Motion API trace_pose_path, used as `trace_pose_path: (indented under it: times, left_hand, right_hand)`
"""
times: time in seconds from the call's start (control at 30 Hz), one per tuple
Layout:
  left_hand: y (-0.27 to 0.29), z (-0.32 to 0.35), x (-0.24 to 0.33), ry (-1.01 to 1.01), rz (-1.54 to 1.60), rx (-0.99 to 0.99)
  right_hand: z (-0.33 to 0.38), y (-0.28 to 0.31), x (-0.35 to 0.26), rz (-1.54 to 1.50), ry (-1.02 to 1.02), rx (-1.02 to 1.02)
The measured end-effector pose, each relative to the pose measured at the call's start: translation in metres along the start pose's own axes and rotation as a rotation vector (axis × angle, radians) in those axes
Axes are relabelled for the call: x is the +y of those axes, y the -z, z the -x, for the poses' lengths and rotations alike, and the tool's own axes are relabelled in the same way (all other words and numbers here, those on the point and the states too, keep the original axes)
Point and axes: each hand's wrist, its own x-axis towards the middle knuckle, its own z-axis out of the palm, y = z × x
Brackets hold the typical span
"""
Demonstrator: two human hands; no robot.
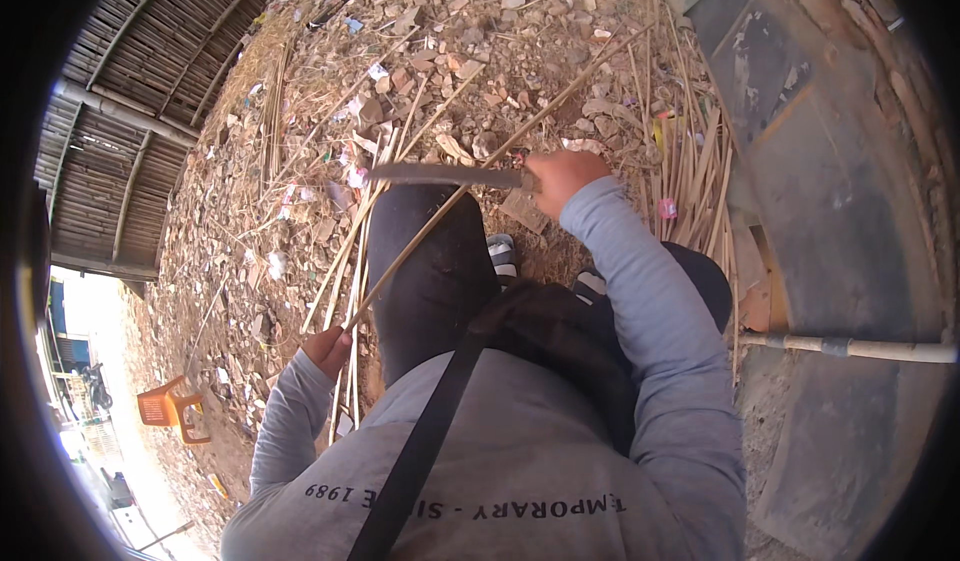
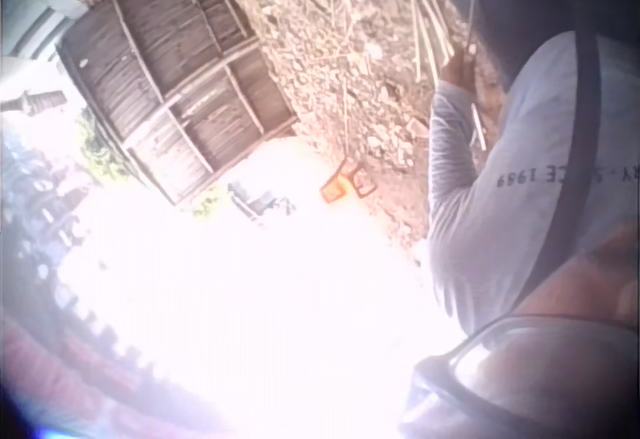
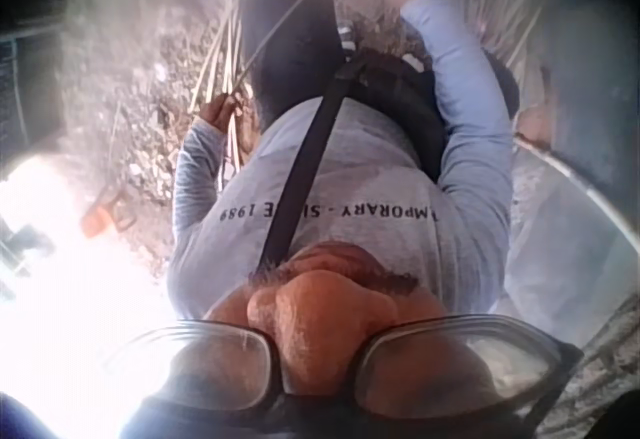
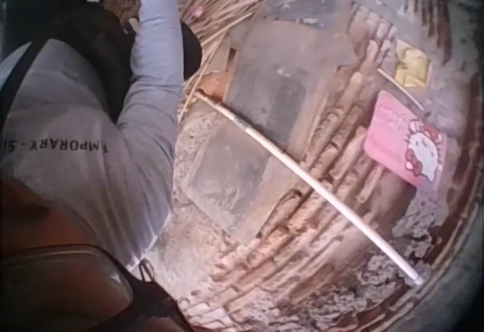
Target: The person strips thin layers off a long bamboo pole using a large knife while sitting on the ground.
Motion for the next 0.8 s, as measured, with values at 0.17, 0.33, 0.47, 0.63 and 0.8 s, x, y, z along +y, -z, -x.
trace_pose_path:
  times: [0.17,0.33,0.47,0.63,0.8]
  left_hand:
    - [0.008,0.005,-0.003,0.033,0.035,-0.039]
    - [0.011,0.011,0.008,0.078,0.131,-0.044]
    - [0.014,0.014,-0.004,0.122,0.153,-0.056]
    - [0.023,0.017,0.001,0.116,0.103,-0.060]
    - [0.029,0.020,-0.013,0.166,0.047,-0.048]
  right_hand:
    - [-0.005,-0.021,0.029,-0.118,-0.176,0.043]
    - [-0.005,0.001,0.029,-0.029,-0.237,-0.007]
    - [-0.002,0.000,0.005,-0.001,-0.038,0.005]
    - [-0.004,-0.013,0.048,-0.098,-0.263,0.047]
    - [-0.005,-0.006,0.032,0.020,-0.118,0.081]
